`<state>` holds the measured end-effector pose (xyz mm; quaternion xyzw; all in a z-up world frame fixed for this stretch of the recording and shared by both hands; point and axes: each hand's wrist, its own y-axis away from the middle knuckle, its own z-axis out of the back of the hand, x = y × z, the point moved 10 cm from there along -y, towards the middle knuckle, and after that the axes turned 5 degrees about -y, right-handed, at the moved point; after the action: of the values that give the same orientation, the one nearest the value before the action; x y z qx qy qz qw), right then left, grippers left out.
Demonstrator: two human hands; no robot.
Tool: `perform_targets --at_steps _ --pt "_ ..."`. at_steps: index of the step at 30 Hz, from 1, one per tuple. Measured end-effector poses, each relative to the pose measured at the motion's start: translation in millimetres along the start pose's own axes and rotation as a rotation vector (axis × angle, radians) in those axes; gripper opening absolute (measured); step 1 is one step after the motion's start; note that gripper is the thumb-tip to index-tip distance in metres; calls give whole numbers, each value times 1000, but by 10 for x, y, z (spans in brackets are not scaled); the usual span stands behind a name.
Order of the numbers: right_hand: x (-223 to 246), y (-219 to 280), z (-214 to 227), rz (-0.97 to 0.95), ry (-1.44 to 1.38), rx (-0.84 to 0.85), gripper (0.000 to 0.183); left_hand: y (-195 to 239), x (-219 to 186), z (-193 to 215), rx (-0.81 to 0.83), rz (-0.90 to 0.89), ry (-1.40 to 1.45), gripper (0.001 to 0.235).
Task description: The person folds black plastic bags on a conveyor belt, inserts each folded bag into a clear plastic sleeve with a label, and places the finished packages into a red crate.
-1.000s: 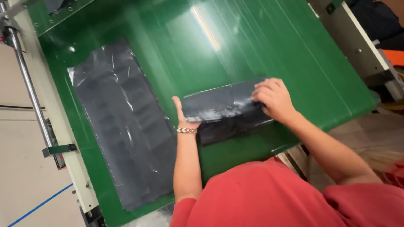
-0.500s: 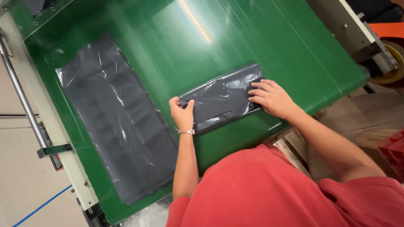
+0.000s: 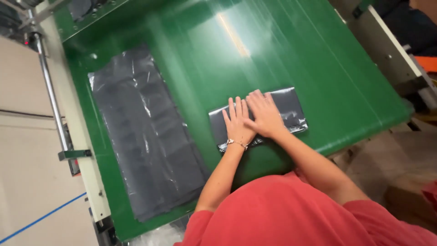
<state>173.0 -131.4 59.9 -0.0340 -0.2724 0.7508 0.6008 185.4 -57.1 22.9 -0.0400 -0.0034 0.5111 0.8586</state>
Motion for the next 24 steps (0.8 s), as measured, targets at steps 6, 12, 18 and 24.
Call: perform_targets --at_steps 6,12,18,24 --pt "-904 188 320 -228 203 122 88 415 401 340 207 -82 173 117" --pt "-133 362 210 68 62 184 64 1094 614 193 -425 -416 -96 60" --pt "842 851 45 180 -121 221 80 1122 130 79 -413 -705 -110 17" --pt "609 1323 330 241 -747 135 36 586 -178 284 431 -518 596 44"
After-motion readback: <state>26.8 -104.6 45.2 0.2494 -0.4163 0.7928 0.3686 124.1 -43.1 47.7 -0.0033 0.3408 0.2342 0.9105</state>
